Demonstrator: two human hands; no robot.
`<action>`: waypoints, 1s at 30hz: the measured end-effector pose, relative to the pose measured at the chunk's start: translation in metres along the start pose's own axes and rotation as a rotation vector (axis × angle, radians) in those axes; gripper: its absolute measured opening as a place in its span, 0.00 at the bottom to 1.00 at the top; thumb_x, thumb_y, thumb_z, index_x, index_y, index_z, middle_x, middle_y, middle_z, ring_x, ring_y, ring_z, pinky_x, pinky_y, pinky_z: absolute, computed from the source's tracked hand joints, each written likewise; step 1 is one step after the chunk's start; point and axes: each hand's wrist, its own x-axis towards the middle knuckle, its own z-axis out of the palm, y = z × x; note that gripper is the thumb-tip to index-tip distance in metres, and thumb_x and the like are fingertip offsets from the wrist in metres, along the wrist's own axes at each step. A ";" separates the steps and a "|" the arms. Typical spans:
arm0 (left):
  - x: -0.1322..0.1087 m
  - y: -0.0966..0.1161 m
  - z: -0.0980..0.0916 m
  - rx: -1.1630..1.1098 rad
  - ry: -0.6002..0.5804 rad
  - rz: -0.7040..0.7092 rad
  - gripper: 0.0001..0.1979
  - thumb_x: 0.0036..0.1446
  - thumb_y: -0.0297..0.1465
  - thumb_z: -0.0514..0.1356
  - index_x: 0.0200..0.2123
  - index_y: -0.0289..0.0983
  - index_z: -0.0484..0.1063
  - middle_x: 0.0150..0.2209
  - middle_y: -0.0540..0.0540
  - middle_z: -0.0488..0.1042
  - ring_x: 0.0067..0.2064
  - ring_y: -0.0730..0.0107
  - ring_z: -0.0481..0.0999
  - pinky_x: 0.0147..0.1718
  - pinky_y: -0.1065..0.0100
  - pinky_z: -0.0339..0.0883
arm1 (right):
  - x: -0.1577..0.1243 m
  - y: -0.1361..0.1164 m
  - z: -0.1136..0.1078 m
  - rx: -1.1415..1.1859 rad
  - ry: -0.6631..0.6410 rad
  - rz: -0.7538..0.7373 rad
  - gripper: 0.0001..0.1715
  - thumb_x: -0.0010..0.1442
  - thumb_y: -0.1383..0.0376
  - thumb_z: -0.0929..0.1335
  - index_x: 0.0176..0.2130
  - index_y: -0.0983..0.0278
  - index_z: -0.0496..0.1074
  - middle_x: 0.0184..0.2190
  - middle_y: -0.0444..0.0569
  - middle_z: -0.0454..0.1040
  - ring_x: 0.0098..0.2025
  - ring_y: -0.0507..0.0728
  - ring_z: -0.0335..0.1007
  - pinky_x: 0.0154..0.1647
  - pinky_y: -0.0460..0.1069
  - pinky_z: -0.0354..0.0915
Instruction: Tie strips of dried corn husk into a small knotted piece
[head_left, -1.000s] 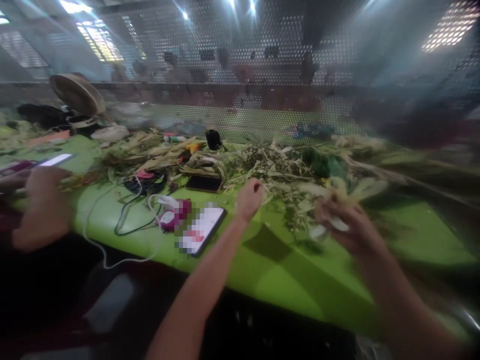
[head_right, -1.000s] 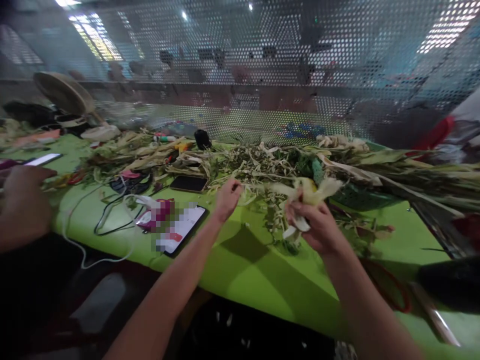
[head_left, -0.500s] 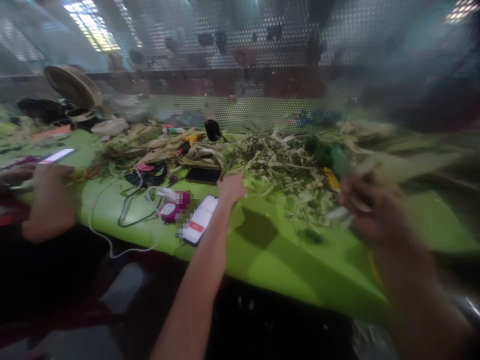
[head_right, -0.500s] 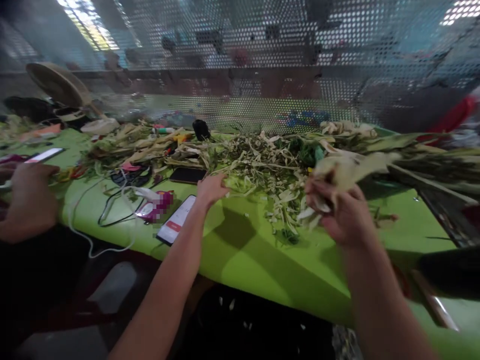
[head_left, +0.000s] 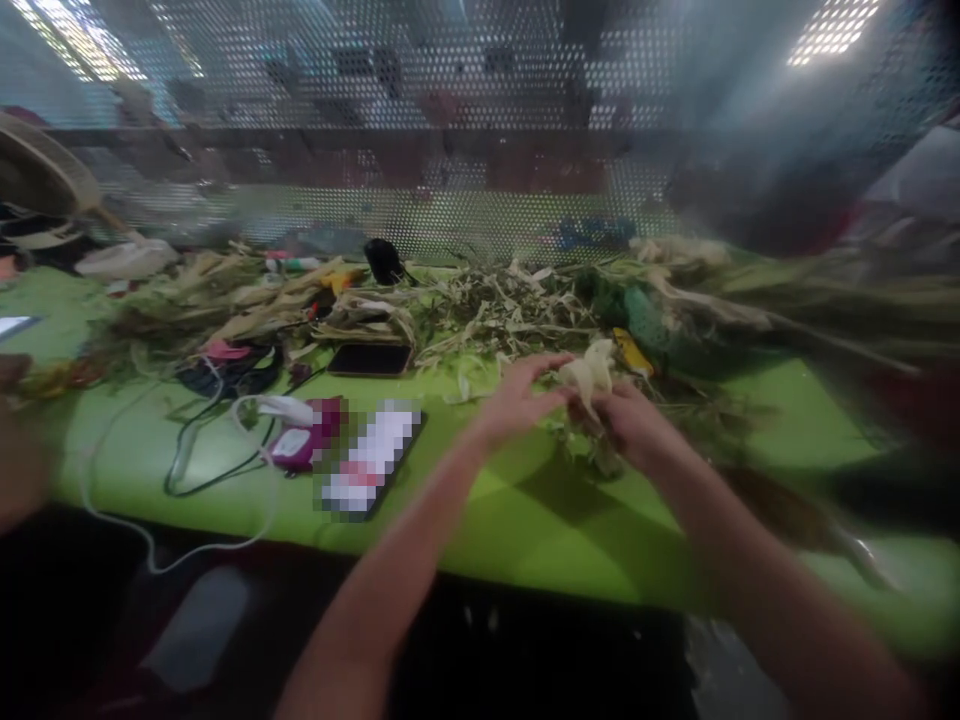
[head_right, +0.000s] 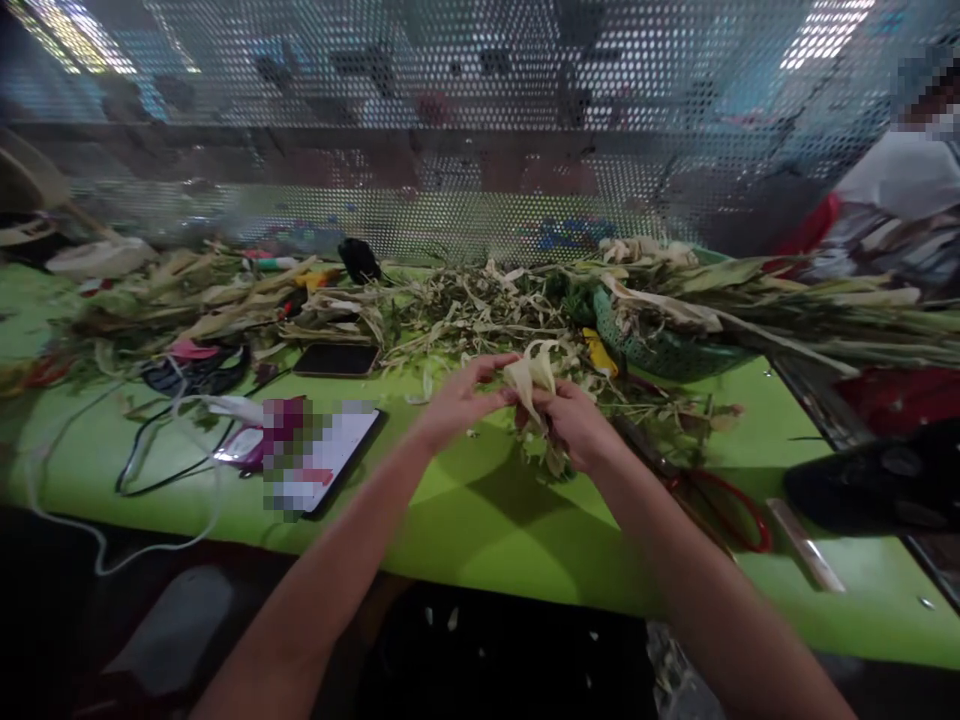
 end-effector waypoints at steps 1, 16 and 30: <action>0.000 -0.003 0.006 -0.061 0.023 -0.021 0.17 0.49 0.31 0.67 0.45 0.41 0.78 0.45 0.43 0.77 0.48 0.59 0.74 0.48 0.60 0.67 | -0.001 0.001 0.002 -0.029 -0.025 0.003 0.14 0.46 0.56 0.74 0.24 0.65 0.75 0.17 0.45 0.72 0.17 0.49 0.59 0.16 0.45 0.52; -0.001 -0.012 -0.016 -0.559 0.184 -0.257 0.19 0.60 0.46 0.57 0.36 0.36 0.77 0.28 0.46 0.75 0.31 0.69 0.75 0.37 0.65 0.70 | -0.012 -0.007 0.006 -0.163 -0.117 -0.015 0.27 0.53 0.44 0.71 0.37 0.64 0.79 0.15 0.39 0.63 0.18 0.48 0.52 0.18 0.46 0.50; -0.007 -0.002 0.017 -0.151 -0.052 -0.081 0.16 0.64 0.39 0.54 0.51 0.45 0.76 0.60 0.47 0.70 0.63 0.61 0.64 0.65 0.58 0.52 | -0.013 0.002 0.016 0.173 -0.129 -0.016 0.22 0.38 0.62 0.80 0.32 0.62 0.71 0.22 0.38 0.65 0.20 0.45 0.52 0.19 0.44 0.48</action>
